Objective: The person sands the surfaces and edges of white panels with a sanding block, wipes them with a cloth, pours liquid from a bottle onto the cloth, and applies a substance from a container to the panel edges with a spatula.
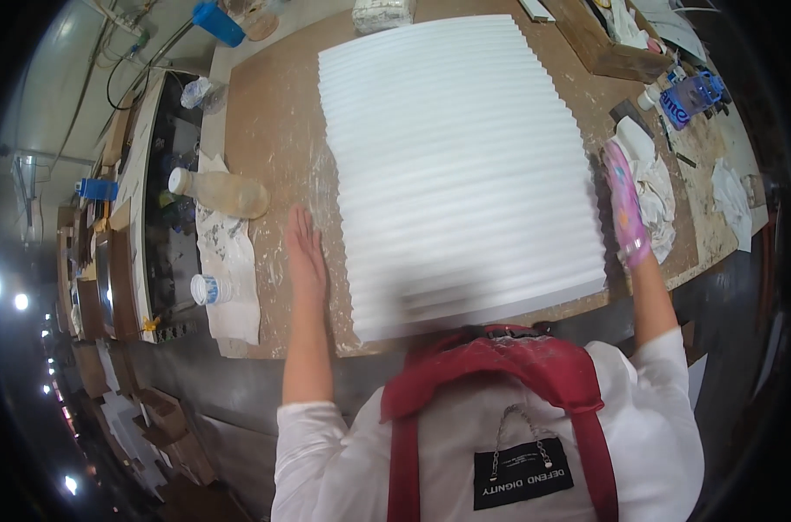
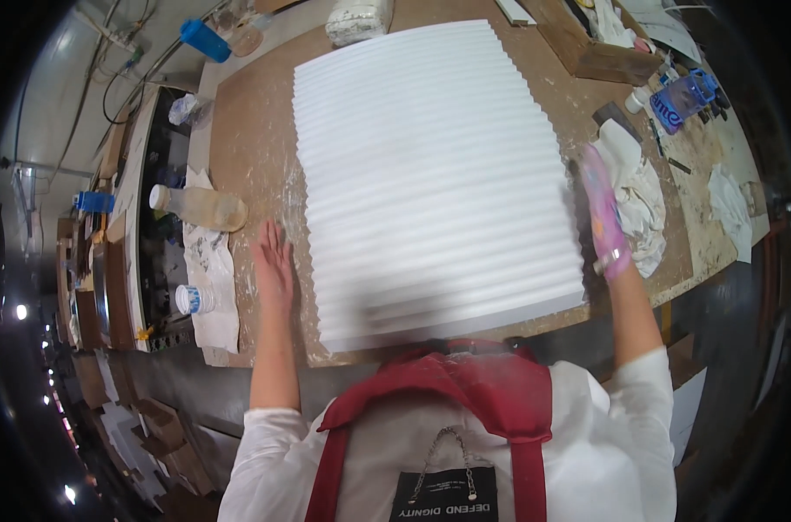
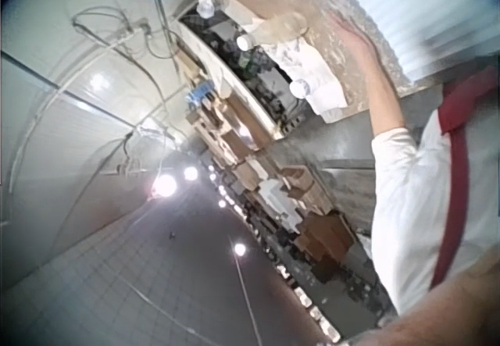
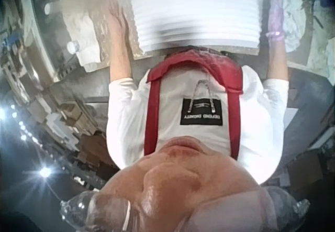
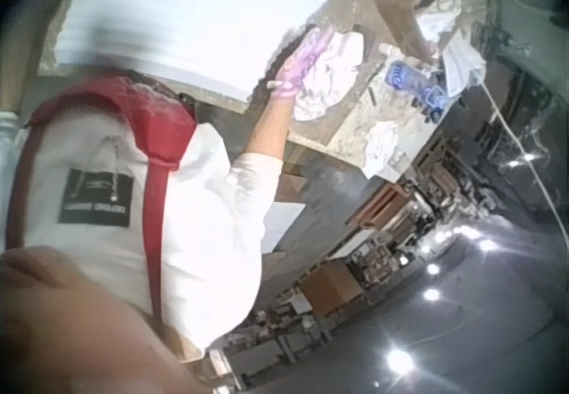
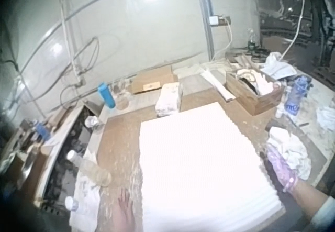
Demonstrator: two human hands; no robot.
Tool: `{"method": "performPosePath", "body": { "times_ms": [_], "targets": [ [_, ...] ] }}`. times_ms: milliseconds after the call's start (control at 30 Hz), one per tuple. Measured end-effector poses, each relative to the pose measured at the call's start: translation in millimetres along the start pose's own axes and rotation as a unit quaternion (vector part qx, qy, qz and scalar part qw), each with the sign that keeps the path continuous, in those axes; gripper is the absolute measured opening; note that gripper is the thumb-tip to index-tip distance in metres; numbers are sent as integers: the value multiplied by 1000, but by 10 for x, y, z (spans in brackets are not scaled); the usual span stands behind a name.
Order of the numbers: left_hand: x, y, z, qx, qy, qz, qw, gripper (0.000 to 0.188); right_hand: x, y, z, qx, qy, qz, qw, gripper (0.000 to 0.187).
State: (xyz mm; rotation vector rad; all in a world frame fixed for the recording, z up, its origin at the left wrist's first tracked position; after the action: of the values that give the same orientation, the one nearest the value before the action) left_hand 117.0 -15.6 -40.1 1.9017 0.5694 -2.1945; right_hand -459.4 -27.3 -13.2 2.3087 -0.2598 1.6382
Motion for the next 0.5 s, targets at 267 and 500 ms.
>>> {"method": "performPosePath", "body": {
  "times_ms": [267,500],
  "targets": [
    [520,1260,683,29,124,-39,991,86,-461,473,637,67,23,149,986,74],
    [-358,1134,907,-43,313,242,917,55,526,530,290,67,-214,-34,974,68]
  ]
}}
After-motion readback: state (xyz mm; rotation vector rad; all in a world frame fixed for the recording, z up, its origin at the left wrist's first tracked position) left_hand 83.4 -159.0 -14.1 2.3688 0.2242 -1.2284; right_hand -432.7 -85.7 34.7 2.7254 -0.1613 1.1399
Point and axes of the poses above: each hand's wrist, its own y-axis towards the middle knuckle, its own z-axis out of the palm, x = y × z, the point moved 9 cm from there along y, towards the middle knuckle, and after that the axes turned 10 degrees about -x, right-handed, at the moved point
